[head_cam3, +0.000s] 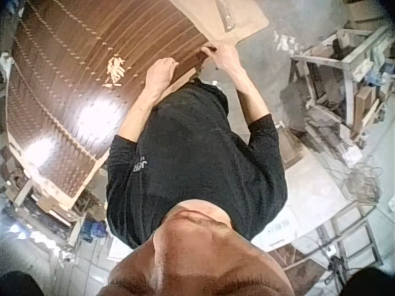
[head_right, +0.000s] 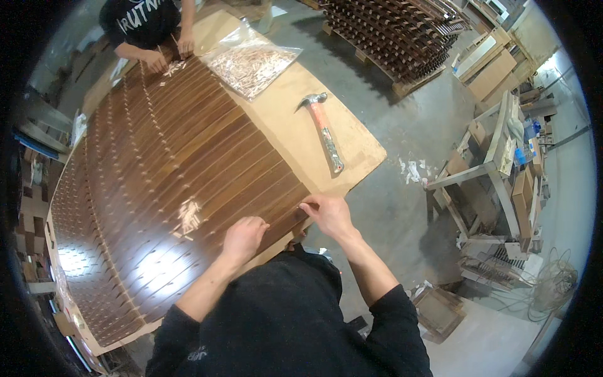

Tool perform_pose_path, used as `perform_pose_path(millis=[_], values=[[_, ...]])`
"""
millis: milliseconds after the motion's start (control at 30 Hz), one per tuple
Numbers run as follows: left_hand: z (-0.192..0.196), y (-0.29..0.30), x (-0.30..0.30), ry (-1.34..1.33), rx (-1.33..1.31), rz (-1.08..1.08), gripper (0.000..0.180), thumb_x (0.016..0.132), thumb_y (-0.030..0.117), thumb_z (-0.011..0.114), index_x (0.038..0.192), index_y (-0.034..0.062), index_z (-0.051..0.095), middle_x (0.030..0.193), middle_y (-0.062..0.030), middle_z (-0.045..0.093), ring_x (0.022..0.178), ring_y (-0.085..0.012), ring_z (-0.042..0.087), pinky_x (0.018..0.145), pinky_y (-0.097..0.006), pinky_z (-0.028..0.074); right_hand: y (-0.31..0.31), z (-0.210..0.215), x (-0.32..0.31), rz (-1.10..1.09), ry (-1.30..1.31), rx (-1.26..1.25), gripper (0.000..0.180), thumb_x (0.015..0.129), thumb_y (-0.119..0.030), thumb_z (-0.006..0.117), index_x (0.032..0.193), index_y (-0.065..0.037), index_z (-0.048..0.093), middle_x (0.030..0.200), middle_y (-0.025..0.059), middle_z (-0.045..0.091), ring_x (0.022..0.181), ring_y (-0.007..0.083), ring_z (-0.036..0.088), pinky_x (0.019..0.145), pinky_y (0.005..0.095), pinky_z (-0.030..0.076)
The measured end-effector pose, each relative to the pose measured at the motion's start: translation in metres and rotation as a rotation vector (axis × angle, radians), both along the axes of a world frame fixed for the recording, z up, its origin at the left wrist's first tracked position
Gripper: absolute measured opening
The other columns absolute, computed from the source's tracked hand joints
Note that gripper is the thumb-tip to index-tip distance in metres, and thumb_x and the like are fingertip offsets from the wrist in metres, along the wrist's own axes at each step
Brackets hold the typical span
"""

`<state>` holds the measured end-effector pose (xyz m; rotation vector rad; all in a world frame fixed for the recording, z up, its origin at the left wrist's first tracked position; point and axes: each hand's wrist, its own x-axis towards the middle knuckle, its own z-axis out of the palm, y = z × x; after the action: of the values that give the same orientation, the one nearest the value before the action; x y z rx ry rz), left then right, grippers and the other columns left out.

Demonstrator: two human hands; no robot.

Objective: Two people pick up wooden pegs from piles on a table and insert them into pre-drilled holes in wooden slats by hand. They work across the rows of slats, periodically gathering more pegs to fill the remaining holes.

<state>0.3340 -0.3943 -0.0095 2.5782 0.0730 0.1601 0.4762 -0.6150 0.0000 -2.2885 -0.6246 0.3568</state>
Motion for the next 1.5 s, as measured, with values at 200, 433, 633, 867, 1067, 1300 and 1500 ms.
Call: perform_pose_path(millis=[200,433,633,867,1067,1300,1500], values=[[0.009,-0.001,0.0,0.052,-0.086,0.055,0.018,0.096,0.021,0.068,0.088,0.005,0.065,0.087,-0.013,0.07,0.09,-0.0333,0.069,0.078,-0.045,0.055,0.011,-0.005,0.004,0.105,-0.266,-0.104,0.016,0.089,-0.028,0.076,0.09,-0.012,0.075,0.081,0.0055,0.074,0.081,0.0256,0.072,0.08,0.0403,0.054],[0.011,0.001,0.001,0.092,-0.119,0.053,0.019,0.096,0.021,0.068,0.087,0.0052,0.064,0.086,-0.0134,0.07,0.089,-0.0343,0.069,0.078,-0.046,0.055,0.017,-0.011,-0.002,0.264,-0.551,-0.178,0.017,0.086,-0.026,0.076,0.084,-0.013,0.065,0.079,0.0018,0.065,0.082,0.0221,0.069,0.079,0.0416,0.05],[0.008,-0.006,-0.002,0.061,0.083,-0.063,0.018,0.095,0.022,0.067,0.086,0.0069,0.063,0.085,-0.0121,0.066,0.088,-0.0332,0.066,0.075,-0.045,0.054,0.017,-0.01,-0.005,0.22,-0.457,-0.171,0.016,0.086,-0.025,0.077,0.085,-0.014,0.066,0.08,0.0017,0.067,0.08,0.0232,0.068,0.075,0.0419,0.048],[0.011,-0.013,0.001,-0.002,0.253,-0.105,0.016,0.092,0.021,0.069,0.085,0.0084,0.061,0.082,-0.0092,0.065,0.084,-0.0282,0.067,0.07,-0.041,0.056,0.016,-0.013,-0.01,0.149,-0.488,-0.139,0.014,0.087,-0.024,0.076,0.085,-0.015,0.065,0.08,0.0022,0.066,0.082,0.0244,0.068,0.075,0.0425,0.048],[-0.002,-0.014,0.004,-0.025,0.368,-0.195,0.016,0.09,0.021,0.07,0.086,0.0097,0.06,0.08,-0.0078,0.065,0.081,-0.0254,0.067,0.068,-0.039,0.055,0.019,-0.015,-0.014,0.106,-0.445,-0.111,0.013,0.088,-0.024,0.076,0.086,-0.015,0.067,0.083,0.0022,0.067,0.086,0.0238,0.068,0.078,0.0431,0.049],[-0.005,-0.011,-0.003,-0.106,0.348,-0.138,0.021,0.089,0.029,0.073,0.086,0.012,0.061,0.079,-0.0062,0.064,0.079,-0.0248,0.066,0.069,-0.039,0.052,0.023,-0.015,-0.021,0.087,-0.479,-0.101,0.014,0.088,-0.027,0.076,0.085,-0.015,0.068,0.084,0.0022,0.069,0.086,0.0251,0.068,0.079,0.0438,0.049],[0.021,0.002,-0.034,-0.127,-0.015,-0.031,0.027,0.093,0.028,0.072,0.112,0.0099,0.07,0.099,-0.007,0.071,0.099,-0.0264,0.067,0.086,-0.041,0.05,0.022,-0.025,-0.033,-0.044,-0.512,-0.117,0.015,0.087,-0.027,0.077,0.088,-0.014,0.071,0.086,0.0029,0.071,0.09,0.0272,0.067,0.08,0.0437,0.049]])
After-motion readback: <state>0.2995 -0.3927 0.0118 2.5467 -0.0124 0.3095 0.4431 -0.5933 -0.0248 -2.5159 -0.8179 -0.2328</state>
